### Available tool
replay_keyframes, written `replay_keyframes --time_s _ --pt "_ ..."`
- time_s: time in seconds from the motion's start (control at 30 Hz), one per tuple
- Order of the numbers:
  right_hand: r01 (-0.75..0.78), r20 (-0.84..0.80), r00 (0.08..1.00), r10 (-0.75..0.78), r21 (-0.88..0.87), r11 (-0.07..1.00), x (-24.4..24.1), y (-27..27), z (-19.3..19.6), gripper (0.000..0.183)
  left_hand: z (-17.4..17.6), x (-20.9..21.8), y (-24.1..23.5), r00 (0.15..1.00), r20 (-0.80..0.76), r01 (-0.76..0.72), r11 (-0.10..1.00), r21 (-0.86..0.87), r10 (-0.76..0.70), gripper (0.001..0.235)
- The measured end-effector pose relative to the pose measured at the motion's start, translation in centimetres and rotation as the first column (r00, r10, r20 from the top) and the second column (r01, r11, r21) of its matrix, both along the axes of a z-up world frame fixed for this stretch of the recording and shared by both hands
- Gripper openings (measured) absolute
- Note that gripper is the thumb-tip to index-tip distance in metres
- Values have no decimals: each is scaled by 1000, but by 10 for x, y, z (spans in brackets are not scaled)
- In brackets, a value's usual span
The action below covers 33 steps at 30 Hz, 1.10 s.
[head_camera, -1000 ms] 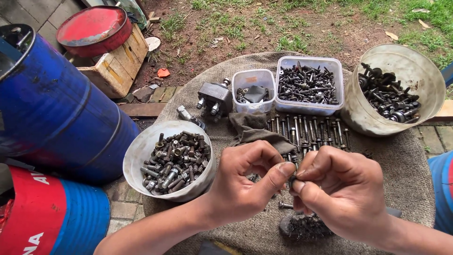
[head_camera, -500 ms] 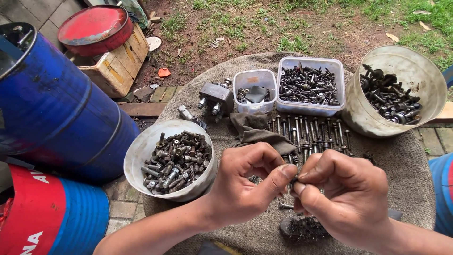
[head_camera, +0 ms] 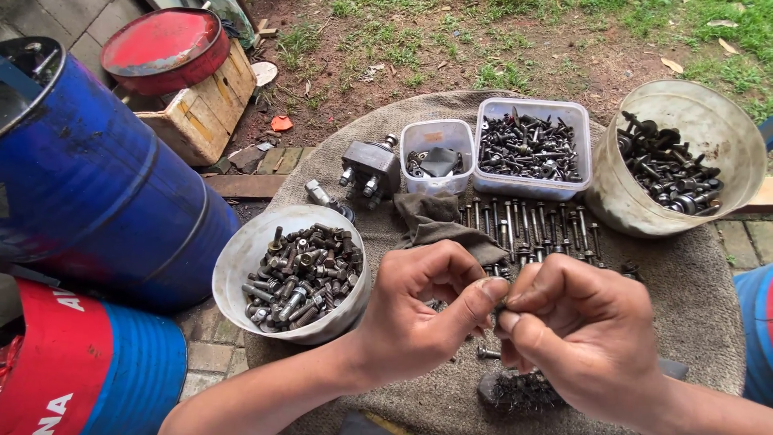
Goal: The person scrubs a small metal fastener with a wire brush, then wipes it with a cloth. The person repeats this process with another fastener, scrubbing and wiping each one individually.
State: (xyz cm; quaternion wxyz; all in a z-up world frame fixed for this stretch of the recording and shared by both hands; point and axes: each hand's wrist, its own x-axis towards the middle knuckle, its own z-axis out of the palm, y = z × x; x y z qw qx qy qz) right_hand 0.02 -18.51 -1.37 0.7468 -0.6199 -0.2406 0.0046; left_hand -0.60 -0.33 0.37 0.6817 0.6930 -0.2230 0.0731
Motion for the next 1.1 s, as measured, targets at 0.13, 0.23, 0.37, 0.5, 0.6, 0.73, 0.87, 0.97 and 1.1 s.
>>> replay_keyframes --time_s 0.13,0.23,0.37,0.5,0.6,0.73,0.87,0.97,1.1 --pt "38 157 987 20 -359 932 8 3 7 17 -4 8 5 999 8 39 996 -84 -39 18" --pt "-66 192 966 173 -463 884 21 8 4 12 -3 14 12 995 89 -34 989 -145 47 17" --pt "-72 353 848 396 -663 745 41 18 -16 11 -2 15 18 990 121 -56 987 -151 75 16" --pt "365 477 859 187 -827 428 71 24 -34 86 -6 20 21 990 136 48 979 -200 -21 13" --pt "246 375 903 208 -850 467 92 24 -55 12 -5 18 19 987 157 -3 986 -165 29 15" --pt "266 449 894 17 -561 784 76 9 -18 16 -6 17 19 981 192 8 969 -246 40 13" --pt "-178 176 968 176 -5 984 53 -6 1 21 -7 13 15 954 284 -61 988 -139 99 14" --pt "-188 357 916 183 -22 982 62 -9 -9 20 -4 8 10 942 319 -63 989 -134 103 13" --pt "-96 494 858 142 -117 988 63 -7 6 30 -5 10 8 973 178 -118 978 -174 150 15"
